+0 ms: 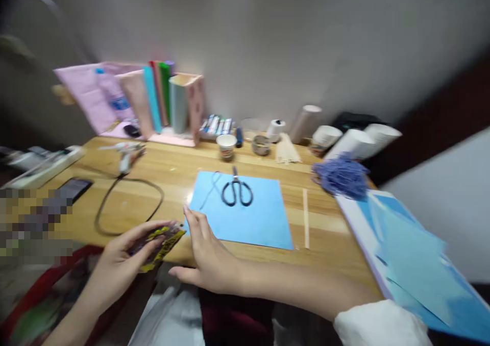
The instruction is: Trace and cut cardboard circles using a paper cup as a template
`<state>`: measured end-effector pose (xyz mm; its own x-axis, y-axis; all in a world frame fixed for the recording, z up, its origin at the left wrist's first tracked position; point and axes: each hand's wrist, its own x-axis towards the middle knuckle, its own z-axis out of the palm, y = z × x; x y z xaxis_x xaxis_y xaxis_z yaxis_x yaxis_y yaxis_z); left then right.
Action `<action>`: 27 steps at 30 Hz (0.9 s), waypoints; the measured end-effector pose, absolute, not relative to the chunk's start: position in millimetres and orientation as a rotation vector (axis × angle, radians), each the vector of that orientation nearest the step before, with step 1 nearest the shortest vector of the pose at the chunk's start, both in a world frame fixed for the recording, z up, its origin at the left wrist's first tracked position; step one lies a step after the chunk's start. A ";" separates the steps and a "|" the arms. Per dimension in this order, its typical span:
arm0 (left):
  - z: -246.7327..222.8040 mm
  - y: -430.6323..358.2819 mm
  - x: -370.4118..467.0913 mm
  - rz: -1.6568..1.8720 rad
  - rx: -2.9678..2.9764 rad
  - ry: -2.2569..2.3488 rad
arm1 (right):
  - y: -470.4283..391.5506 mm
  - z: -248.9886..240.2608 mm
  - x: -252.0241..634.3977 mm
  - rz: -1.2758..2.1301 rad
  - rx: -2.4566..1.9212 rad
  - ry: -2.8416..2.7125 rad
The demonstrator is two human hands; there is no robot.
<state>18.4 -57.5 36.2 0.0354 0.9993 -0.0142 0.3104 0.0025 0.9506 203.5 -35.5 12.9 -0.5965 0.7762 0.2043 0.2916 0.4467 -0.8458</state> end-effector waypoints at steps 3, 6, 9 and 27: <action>24.2 -127.3 -77.5 1.081 1.192 1.786 | -55.4 9.8 153.6 1.253 -0.686 -2.283; 5.0 -185.7 -172.9 1.131 0.886 2.211 | -65.8 9.9 118.0 1.370 -0.530 -2.432; -26.8 -221.5 -249.9 1.404 0.378 2.485 | -69.4 13.2 94.9 1.433 -0.411 -2.556; -197.8 -246.2 -343.0 1.387 -0.271 2.369 | -176.3 -165.0 -232.6 2.449 -0.880 -2.116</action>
<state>-343.0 -246.2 -197.8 -0.9090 0.0253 -0.4160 -0.3504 0.4941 0.7957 -232.6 -176.3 -165.0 -0.8415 0.1733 -0.5117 0.4811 -0.1905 -0.8557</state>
